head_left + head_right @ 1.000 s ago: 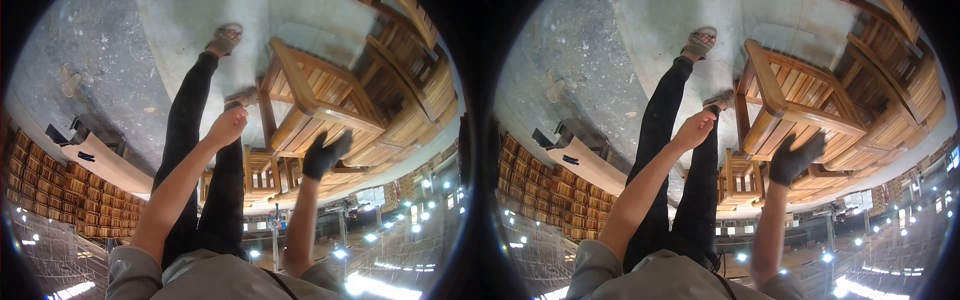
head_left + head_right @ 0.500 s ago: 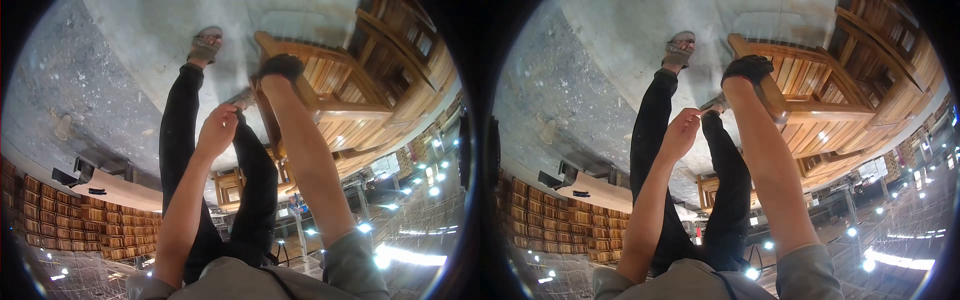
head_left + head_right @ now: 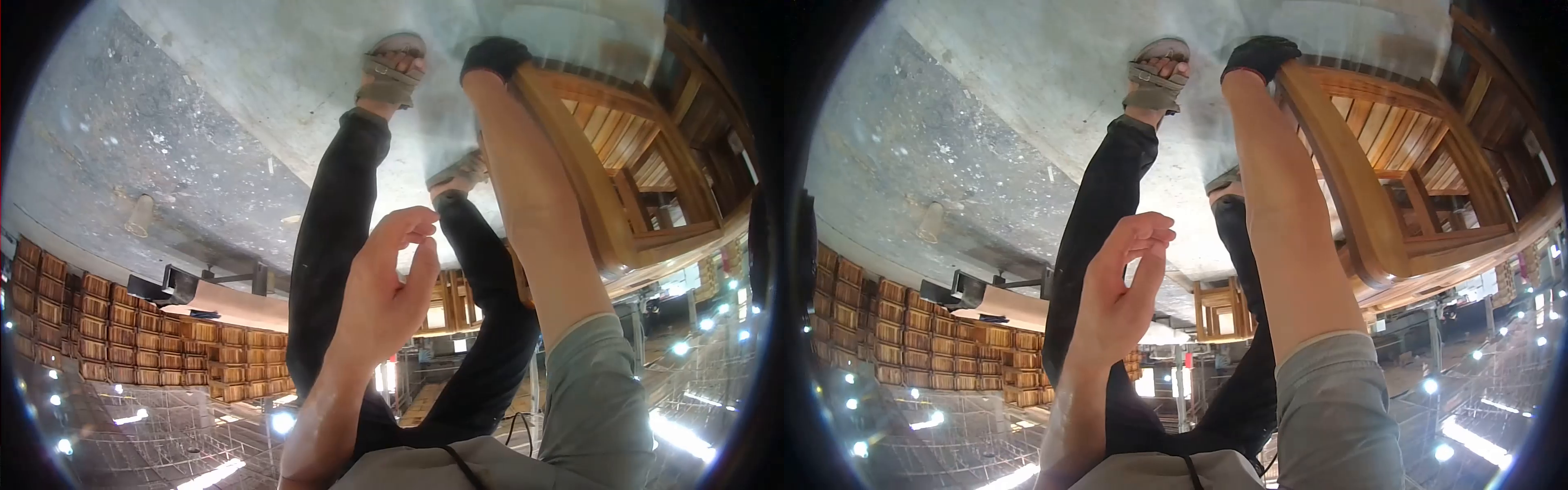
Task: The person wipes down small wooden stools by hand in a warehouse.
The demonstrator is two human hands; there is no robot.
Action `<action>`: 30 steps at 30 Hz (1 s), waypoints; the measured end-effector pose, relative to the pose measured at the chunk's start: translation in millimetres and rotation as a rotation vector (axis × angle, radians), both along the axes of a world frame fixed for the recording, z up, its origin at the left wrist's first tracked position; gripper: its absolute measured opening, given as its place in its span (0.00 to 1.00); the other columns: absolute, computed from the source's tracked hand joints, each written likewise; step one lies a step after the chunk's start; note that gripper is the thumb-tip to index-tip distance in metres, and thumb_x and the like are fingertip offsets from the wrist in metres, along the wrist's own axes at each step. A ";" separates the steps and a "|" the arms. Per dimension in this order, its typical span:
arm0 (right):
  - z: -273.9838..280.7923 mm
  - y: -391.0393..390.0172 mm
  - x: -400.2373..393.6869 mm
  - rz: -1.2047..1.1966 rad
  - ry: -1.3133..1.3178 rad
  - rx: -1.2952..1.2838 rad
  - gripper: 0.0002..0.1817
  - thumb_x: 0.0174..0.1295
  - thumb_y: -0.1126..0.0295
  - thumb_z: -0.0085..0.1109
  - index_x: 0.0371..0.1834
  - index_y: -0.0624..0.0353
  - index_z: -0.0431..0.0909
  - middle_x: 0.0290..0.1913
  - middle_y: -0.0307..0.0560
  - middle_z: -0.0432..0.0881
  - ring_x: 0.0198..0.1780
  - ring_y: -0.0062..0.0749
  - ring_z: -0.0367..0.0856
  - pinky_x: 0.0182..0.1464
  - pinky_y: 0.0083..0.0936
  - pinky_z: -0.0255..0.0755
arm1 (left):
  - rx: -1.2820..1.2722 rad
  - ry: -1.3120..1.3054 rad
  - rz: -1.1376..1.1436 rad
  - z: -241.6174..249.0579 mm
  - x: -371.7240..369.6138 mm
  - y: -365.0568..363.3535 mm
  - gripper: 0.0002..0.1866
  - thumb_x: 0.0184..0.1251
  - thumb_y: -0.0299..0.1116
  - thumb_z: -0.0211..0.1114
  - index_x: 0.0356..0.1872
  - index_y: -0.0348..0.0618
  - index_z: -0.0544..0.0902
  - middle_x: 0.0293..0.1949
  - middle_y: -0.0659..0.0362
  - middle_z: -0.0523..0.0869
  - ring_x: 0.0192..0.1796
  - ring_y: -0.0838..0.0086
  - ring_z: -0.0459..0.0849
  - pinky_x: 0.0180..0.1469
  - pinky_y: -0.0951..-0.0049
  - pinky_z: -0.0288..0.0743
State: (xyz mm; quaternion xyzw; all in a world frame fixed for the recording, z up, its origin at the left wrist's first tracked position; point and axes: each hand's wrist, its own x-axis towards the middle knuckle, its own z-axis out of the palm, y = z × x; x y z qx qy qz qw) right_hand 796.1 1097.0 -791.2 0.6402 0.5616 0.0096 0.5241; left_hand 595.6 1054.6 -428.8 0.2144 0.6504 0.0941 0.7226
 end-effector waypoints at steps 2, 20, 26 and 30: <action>6.8 -5.4 3.9 0.012 -0.021 0.019 0.23 0.71 0.54 0.52 0.53 0.61 0.87 0.62 0.59 0.83 0.65 0.48 0.81 0.63 0.41 0.72 | 0.014 0.011 -0.022 0.9 6.6 -2.5 0.11 0.80 0.24 0.57 0.58 0.36 0.80 0.48 0.55 0.87 0.55 0.73 0.85 0.63 0.70 0.75; 511.1 60.1 111.8 -0.634 0.913 -0.127 0.19 0.76 0.60 0.57 0.48 0.69 0.86 0.45 0.59 0.90 0.49 0.50 0.89 0.58 0.41 0.81 | 0.045 -0.090 0.106 -8.5 96.5 -50.9 0.11 0.79 0.31 0.58 0.55 0.37 0.81 0.43 0.57 0.87 0.48 0.75 0.85 0.51 0.73 0.78; 481.0 -11.0 352.9 -0.554 0.779 0.590 0.21 0.80 0.58 0.48 0.54 0.62 0.85 0.54 0.58 0.88 0.56 0.54 0.86 0.60 0.39 0.77 | -0.102 -0.418 -0.185 28.0 123.0 -60.8 0.23 0.81 0.39 0.62 0.68 0.33 0.77 0.56 0.50 0.87 0.58 0.66 0.86 0.62 0.67 0.78; 421.9 -96.0 551.9 -0.404 0.287 0.483 0.31 0.82 0.46 0.40 0.63 0.65 0.80 0.51 0.60 0.87 0.55 0.59 0.84 0.59 0.48 0.74 | -0.002 -0.365 -0.300 47.3 147.8 -72.3 0.30 0.79 0.44 0.64 0.71 0.33 0.72 0.64 0.43 0.83 0.65 0.57 0.83 0.67 0.61 0.77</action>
